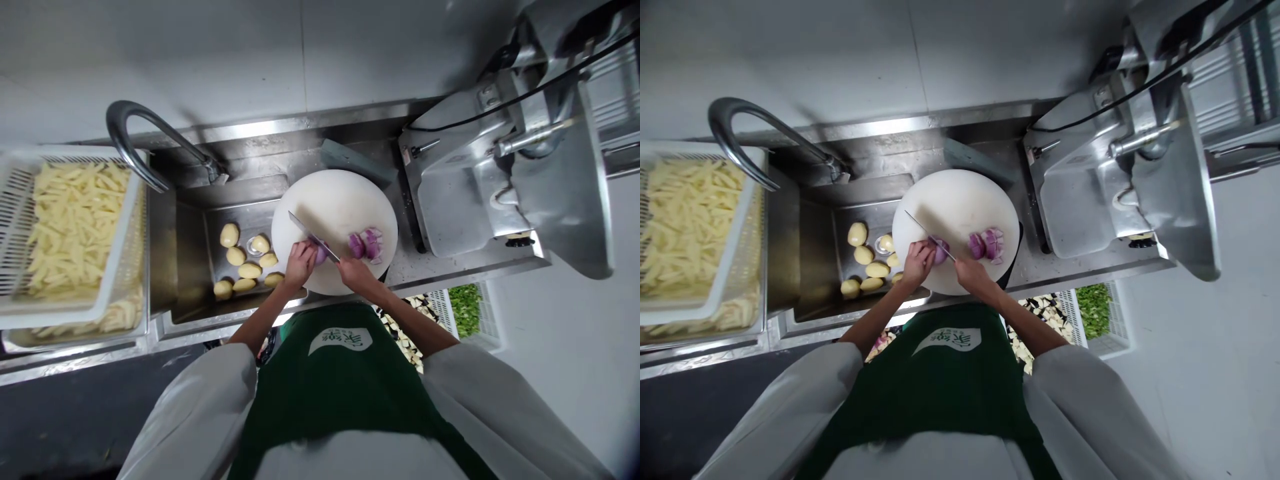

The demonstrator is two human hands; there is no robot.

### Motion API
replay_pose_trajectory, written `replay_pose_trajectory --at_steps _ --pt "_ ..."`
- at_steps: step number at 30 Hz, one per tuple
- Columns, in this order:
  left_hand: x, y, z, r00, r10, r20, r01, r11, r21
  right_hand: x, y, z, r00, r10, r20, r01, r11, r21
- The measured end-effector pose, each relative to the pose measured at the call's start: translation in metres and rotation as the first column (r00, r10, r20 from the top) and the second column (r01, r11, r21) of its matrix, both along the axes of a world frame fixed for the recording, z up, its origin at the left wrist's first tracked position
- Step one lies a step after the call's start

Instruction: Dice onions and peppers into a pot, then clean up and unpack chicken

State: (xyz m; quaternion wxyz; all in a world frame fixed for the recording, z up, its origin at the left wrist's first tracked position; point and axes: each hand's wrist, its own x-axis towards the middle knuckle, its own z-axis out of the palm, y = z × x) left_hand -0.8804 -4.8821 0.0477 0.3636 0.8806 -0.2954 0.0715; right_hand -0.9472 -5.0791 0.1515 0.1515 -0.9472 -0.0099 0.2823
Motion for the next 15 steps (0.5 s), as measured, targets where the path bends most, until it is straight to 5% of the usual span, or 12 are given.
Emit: replay_pose_trajectory --at_steps 10,15 --pt "-0.009 -0.002 -0.015 0.996 0.079 0.044 -0.075 0.994 -0.079 0.011 0.010 -0.011 0.995 0.039 0.095 -0.036 0.999 -0.030" --pt "-0.011 0.000 -0.022 0.992 0.093 0.085 -0.084 0.991 -0.100 0.008 0.013 0.007 0.993 0.041 0.114 -0.037 0.998 -0.042"
